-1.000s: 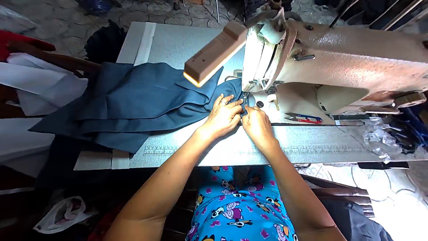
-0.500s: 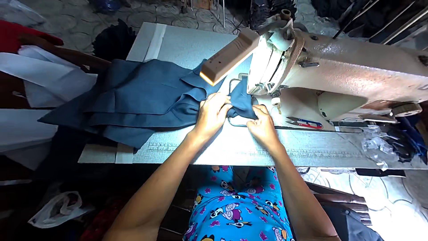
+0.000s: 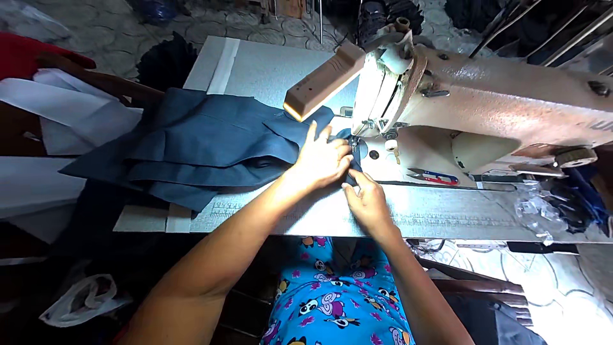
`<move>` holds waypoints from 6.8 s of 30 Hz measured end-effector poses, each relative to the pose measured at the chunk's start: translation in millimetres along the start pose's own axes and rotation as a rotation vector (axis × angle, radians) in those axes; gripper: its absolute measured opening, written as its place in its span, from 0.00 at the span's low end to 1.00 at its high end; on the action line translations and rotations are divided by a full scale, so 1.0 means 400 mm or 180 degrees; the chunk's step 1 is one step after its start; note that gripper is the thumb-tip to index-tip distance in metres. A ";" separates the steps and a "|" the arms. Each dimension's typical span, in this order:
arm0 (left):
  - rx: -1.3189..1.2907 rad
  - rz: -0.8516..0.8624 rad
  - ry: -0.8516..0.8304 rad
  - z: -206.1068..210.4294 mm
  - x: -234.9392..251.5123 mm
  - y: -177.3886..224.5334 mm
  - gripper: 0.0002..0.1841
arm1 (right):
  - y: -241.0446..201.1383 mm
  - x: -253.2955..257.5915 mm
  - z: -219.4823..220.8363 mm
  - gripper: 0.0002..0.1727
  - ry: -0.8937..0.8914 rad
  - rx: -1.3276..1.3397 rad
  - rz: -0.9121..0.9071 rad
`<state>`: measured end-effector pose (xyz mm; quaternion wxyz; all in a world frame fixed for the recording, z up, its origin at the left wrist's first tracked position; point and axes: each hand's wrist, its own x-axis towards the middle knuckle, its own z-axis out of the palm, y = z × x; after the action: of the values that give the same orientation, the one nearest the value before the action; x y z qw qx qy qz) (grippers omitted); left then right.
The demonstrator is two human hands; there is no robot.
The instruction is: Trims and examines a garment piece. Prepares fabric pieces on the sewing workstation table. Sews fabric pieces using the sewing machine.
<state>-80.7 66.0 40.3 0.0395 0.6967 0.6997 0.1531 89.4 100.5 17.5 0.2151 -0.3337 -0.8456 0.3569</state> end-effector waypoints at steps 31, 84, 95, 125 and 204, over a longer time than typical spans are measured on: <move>-0.0556 0.0187 0.0349 0.089 -0.088 0.015 0.26 | -0.013 -0.004 -0.012 0.17 0.0534 -0.0237 0.0445; -0.0550 -0.0642 0.1084 0.077 -0.129 -0.003 0.11 | 0.026 0.042 -0.007 0.14 0.0514 0.0563 -0.0226; -0.0901 0.0351 0.1082 0.018 -0.161 0.058 0.12 | 0.048 -0.021 0.009 0.06 0.0487 -0.0029 -0.0658; -0.0814 -0.0428 0.0541 0.020 -0.047 -0.046 0.20 | 0.038 -0.017 -0.023 0.07 0.0259 0.0167 -0.0181; -0.0486 0.0269 0.0183 0.053 -0.029 -0.029 0.13 | 0.156 -0.057 -0.152 0.21 0.0873 -0.1160 -0.0249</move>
<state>-85.8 58.0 15.2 0.0659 0.7159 0.6569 0.2274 167.1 144.7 7.7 0.2779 -0.3793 -0.8712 0.1411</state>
